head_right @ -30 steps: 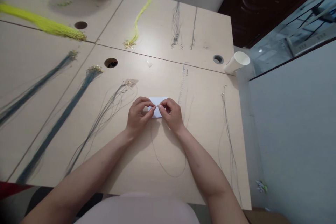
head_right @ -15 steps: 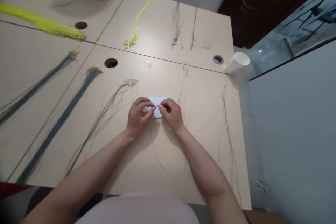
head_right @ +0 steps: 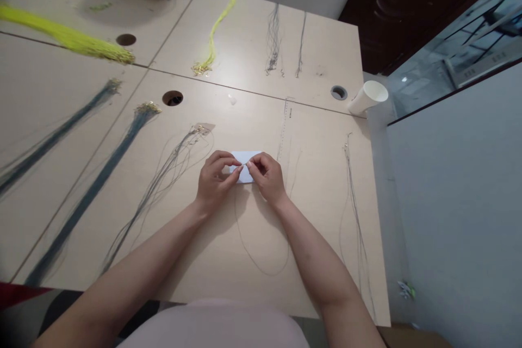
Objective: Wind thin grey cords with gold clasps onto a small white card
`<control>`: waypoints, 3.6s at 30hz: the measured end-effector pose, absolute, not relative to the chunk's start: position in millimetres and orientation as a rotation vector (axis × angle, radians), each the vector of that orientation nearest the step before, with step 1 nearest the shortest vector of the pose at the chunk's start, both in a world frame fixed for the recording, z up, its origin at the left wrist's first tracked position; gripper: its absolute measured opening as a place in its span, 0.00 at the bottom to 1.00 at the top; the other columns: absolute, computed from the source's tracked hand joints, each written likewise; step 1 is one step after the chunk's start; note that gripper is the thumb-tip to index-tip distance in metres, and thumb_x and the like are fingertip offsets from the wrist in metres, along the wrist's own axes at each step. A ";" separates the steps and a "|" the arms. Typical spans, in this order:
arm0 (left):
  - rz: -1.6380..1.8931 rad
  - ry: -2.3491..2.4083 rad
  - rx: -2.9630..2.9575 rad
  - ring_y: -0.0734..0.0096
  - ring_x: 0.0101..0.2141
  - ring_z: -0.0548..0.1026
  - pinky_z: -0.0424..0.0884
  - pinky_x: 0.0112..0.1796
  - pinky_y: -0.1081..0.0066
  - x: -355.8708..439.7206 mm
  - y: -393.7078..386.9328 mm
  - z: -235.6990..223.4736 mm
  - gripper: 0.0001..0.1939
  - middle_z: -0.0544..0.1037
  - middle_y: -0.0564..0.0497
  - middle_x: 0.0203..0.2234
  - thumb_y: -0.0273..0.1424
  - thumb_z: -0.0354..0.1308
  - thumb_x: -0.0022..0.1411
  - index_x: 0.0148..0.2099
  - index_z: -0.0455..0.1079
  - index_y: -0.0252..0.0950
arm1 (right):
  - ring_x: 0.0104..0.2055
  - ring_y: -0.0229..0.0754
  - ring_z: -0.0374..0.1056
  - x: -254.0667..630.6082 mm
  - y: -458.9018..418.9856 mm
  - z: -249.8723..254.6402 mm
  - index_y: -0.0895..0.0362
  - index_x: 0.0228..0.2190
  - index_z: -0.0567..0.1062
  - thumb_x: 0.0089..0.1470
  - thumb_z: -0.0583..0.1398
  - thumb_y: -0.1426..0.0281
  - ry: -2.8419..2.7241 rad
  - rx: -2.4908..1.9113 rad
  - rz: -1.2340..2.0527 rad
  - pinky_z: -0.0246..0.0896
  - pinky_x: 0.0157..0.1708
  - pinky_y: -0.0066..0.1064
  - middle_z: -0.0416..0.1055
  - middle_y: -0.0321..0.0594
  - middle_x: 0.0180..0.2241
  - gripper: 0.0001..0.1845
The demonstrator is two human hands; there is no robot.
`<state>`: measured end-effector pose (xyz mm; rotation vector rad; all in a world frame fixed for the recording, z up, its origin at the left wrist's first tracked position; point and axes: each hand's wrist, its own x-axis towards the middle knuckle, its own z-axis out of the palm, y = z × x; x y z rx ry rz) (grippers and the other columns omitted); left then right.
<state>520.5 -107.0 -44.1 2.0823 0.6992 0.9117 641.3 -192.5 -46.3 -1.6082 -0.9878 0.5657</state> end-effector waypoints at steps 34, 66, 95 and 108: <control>0.961 0.661 2.246 0.73 0.34 0.70 0.60 0.39 0.67 520.2 -107.2 -46.9 0.01 0.72 0.53 0.30 0.29 0.57 0.56 0.33 0.68 0.39 | 0.24 0.34 0.57 643.8 -192.6 -45.3 0.57 0.23 0.66 0.51 0.56 0.66 -0.957 -1.570 0.683 0.53 0.26 0.27 0.62 0.33 0.21 0.09; 0.996 0.599 2.294 0.73 0.35 0.69 0.59 0.39 0.67 518.9 -106.8 -46.7 0.02 0.72 0.52 0.31 0.30 0.56 0.57 0.34 0.67 0.37 | 0.24 0.34 0.59 645.3 -192.5 -45.8 0.57 0.22 0.66 0.50 0.56 0.67 -0.930 -1.535 0.766 0.55 0.27 0.27 0.63 0.32 0.21 0.08; 1.035 0.586 2.328 0.73 0.34 0.69 0.59 0.39 0.67 518.8 -107.4 -46.3 0.01 0.72 0.52 0.31 0.29 0.56 0.58 0.34 0.66 0.37 | 0.24 0.34 0.59 644.8 -192.1 -43.5 0.57 0.22 0.67 0.50 0.56 0.67 -0.906 -1.510 0.794 0.54 0.27 0.27 0.63 0.33 0.20 0.08; 1.046 0.609 2.308 0.73 0.34 0.70 0.59 0.39 0.67 519.2 -106.9 -47.8 0.02 0.72 0.52 0.30 0.30 0.57 0.57 0.34 0.68 0.38 | 0.24 0.34 0.60 645.0 -192.3 -45.8 0.57 0.23 0.67 0.50 0.56 0.67 -0.893 -1.491 0.781 0.55 0.27 0.27 0.63 0.32 0.20 0.08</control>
